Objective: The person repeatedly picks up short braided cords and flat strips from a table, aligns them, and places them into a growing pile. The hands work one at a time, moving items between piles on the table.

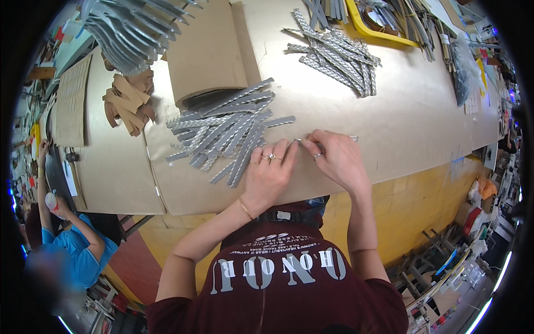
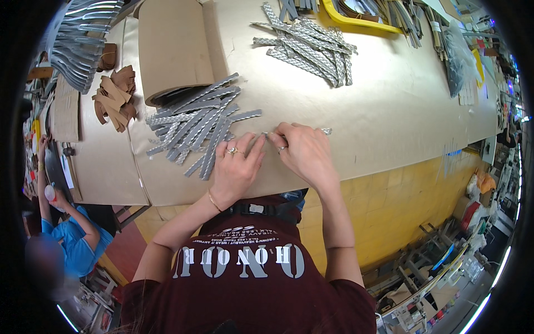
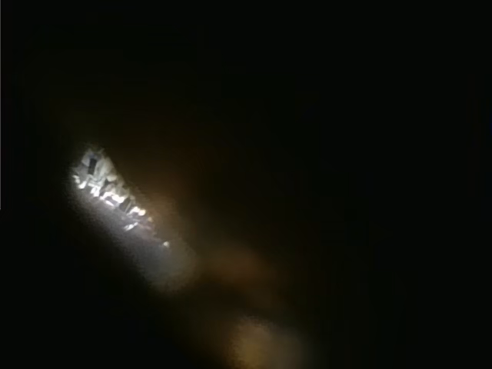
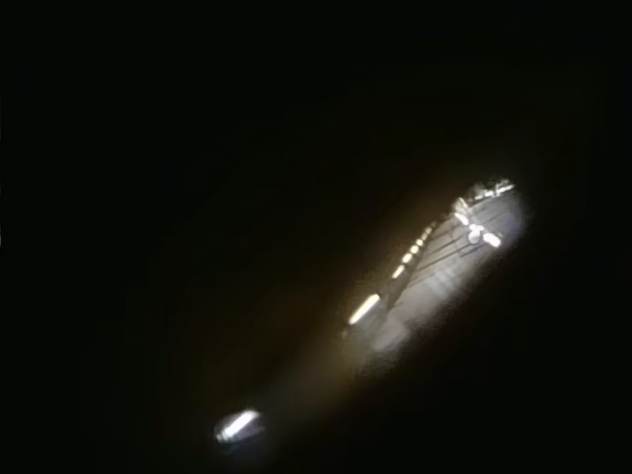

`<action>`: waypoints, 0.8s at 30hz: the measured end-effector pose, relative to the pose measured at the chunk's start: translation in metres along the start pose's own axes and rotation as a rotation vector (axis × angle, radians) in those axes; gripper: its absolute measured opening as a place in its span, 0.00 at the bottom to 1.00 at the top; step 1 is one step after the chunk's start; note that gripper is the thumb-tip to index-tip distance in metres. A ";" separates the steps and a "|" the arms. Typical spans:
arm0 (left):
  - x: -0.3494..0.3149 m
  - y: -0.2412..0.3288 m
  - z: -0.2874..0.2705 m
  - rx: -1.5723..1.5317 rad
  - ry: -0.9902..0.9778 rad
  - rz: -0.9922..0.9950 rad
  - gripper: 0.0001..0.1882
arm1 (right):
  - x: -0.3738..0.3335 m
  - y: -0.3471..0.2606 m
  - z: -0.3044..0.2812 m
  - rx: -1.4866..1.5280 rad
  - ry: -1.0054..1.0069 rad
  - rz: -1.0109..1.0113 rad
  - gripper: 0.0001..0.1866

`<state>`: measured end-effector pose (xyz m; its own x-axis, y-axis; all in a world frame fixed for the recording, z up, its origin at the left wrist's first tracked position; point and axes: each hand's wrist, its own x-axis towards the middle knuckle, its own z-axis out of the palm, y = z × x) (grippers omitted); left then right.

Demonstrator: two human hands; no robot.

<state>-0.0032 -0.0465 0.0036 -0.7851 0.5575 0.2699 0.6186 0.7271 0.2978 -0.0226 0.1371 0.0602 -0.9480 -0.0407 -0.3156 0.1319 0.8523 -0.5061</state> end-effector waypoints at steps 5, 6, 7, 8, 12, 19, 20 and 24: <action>-0.001 0.004 -0.001 0.174 -0.033 0.046 0.20 | -0.004 0.014 -0.010 0.128 0.010 0.114 0.10; -0.001 0.004 -0.001 0.183 -0.036 0.053 0.20 | -0.004 0.017 -0.013 0.142 0.020 0.167 0.11; -0.001 0.005 -0.002 0.188 -0.048 0.054 0.20 | -0.004 0.019 -0.015 0.145 0.004 0.150 0.11; -0.001 0.005 -0.002 0.194 -0.060 0.056 0.20 | -0.005 0.022 -0.017 0.137 -0.026 0.165 0.11; -0.001 0.006 -0.004 0.212 -0.075 0.060 0.21 | -0.005 0.024 -0.018 0.169 -0.016 0.137 0.12; -0.001 0.005 -0.004 0.177 -0.090 0.059 0.23 | -0.004 0.025 -0.016 0.123 -0.027 0.151 0.13; -0.001 0.005 -0.004 0.171 -0.085 0.058 0.23 | -0.004 0.025 -0.016 0.120 -0.026 0.151 0.13; -0.001 0.009 -0.005 0.135 -0.082 0.016 0.23 | -0.003 0.023 -0.015 0.074 -0.022 0.155 0.12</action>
<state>0.0038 -0.0429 0.0108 -0.7785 0.5962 0.1959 0.6256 0.7620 0.1670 -0.0209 0.1646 0.0619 -0.9082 0.0758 -0.4115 0.2973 0.8089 -0.5072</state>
